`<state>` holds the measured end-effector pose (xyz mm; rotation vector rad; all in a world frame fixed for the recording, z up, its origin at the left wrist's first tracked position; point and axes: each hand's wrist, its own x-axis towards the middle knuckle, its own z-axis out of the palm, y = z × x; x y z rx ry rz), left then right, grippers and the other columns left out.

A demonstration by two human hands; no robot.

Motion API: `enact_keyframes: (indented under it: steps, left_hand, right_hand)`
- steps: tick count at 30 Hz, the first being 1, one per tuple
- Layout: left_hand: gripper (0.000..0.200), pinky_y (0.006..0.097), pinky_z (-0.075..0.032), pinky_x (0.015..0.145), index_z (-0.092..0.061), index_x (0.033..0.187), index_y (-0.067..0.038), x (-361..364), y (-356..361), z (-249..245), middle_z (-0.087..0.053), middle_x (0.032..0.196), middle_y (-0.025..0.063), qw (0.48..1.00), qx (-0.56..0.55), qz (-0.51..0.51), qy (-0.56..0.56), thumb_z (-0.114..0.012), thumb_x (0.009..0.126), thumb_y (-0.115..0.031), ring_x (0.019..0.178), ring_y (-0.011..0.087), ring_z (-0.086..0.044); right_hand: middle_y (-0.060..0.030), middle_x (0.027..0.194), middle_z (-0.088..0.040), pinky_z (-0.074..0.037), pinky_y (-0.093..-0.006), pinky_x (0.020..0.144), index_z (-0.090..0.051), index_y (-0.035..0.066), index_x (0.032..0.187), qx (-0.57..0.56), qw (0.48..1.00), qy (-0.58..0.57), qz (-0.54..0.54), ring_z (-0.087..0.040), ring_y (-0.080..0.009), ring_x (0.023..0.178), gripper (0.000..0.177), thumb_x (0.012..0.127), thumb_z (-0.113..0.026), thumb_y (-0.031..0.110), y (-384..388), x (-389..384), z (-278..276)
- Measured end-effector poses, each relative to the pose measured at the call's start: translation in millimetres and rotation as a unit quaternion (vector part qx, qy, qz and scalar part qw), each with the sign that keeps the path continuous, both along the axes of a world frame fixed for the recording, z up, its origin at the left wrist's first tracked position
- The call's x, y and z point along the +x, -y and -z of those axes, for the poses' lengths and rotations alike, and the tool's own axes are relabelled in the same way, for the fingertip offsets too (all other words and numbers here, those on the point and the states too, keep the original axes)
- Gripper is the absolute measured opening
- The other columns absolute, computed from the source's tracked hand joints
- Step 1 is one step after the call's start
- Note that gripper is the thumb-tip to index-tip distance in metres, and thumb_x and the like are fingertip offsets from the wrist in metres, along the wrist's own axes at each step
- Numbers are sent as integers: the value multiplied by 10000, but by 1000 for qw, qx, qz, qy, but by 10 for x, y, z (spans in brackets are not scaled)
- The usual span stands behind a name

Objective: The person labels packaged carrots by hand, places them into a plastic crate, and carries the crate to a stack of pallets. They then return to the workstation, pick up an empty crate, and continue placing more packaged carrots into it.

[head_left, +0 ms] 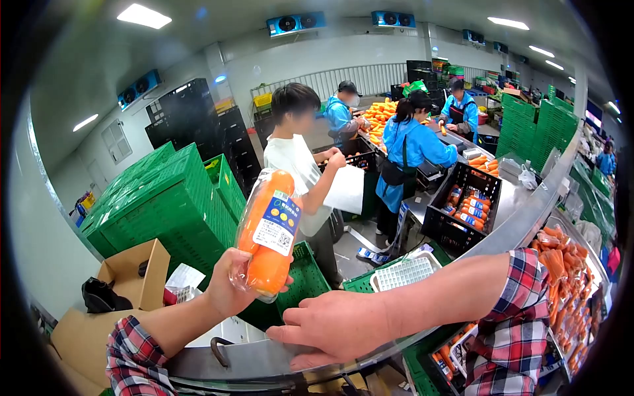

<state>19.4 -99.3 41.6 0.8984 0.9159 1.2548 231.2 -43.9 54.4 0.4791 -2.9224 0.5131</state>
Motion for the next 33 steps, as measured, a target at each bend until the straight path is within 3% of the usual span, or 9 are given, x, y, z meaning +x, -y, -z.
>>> enact_keyframes:
  steps: [13,16,19,22,25,26,29,30,33]
  left_hand:
    - [562,460,-485,825,-430,1228,4,-62,-66,204,-564,1104,169,998,-26,-32,39,-419,808,-370,938,360,-593]
    - [567,455,-491,804,-446,1200,16,-26,-58,208,-575,1064,170,997,-39,-48,44,-444,791,-377,911,360,-600]
    - [571,443,-496,786,-449,1188,12,-6,-51,216,-586,1025,165,997,-49,-55,27,-450,780,-388,875,352,-610]
    - [580,432,-495,772,-453,1183,1,17,-44,206,-587,1006,157,996,-61,-67,2,-453,768,-404,855,339,-610]
    - [576,433,-493,761,-454,1179,-5,8,-53,258,-587,998,153,995,-67,-73,11,-461,760,-400,838,335,-609]
    - [572,435,-490,756,-451,1177,-10,24,-52,243,-585,1001,149,994,-67,-83,1,-461,756,-397,836,332,-606]
    - [558,434,-490,756,-443,1179,-18,-82,-76,318,-584,1013,140,994,-86,-66,19,-446,765,-392,849,317,-605]
    - [541,436,-492,756,-438,1183,-26,-135,-118,409,-582,1023,136,992,-76,-91,33,-441,773,-380,856,299,-606]
    - [519,441,-494,751,-442,1173,-30,64,-109,309,-580,1009,140,988,-52,-145,25,-446,778,-367,850,288,-608]
  right_hand:
    - [-156,897,-504,-490,-389,656,-365,-1,1262,-17,1000,-5,14,-567,-298,797,559,877,-526,371,-6,66,-17]
    - [-183,885,-527,-480,-411,666,-422,-17,1137,-39,999,-2,10,-573,-339,760,488,859,-544,365,8,41,10]
    - [-189,894,-527,-476,-421,674,-383,-16,1190,-22,1000,18,-3,-574,-354,783,552,849,-554,384,-13,20,18]
    - [-189,834,-557,-469,-447,674,-528,-11,968,-43,996,-74,17,-585,-370,753,423,794,-593,369,65,115,-61]
    - [-212,877,-545,-471,-441,694,-515,-17,1032,-45,996,-79,24,-582,-369,781,482,804,-591,401,70,122,-43]
    - [-242,901,-554,-455,-457,738,-439,-21,1109,-42,995,-95,12,-571,-404,831,515,789,-605,346,43,88,14]
    - [-197,910,-533,-474,-424,686,-350,-14,1222,-56,981,-186,8,-575,-375,810,593,843,-563,390,-73,-30,188]
    - [-183,1009,-511,-485,-394,704,-321,4,1312,-64,990,-127,20,-562,-326,886,627,860,-554,370,-139,-13,44]
    - [-176,924,-563,-498,-393,673,-368,40,1294,-86,977,-156,117,-592,-335,798,584,852,-565,365,-403,45,-252]
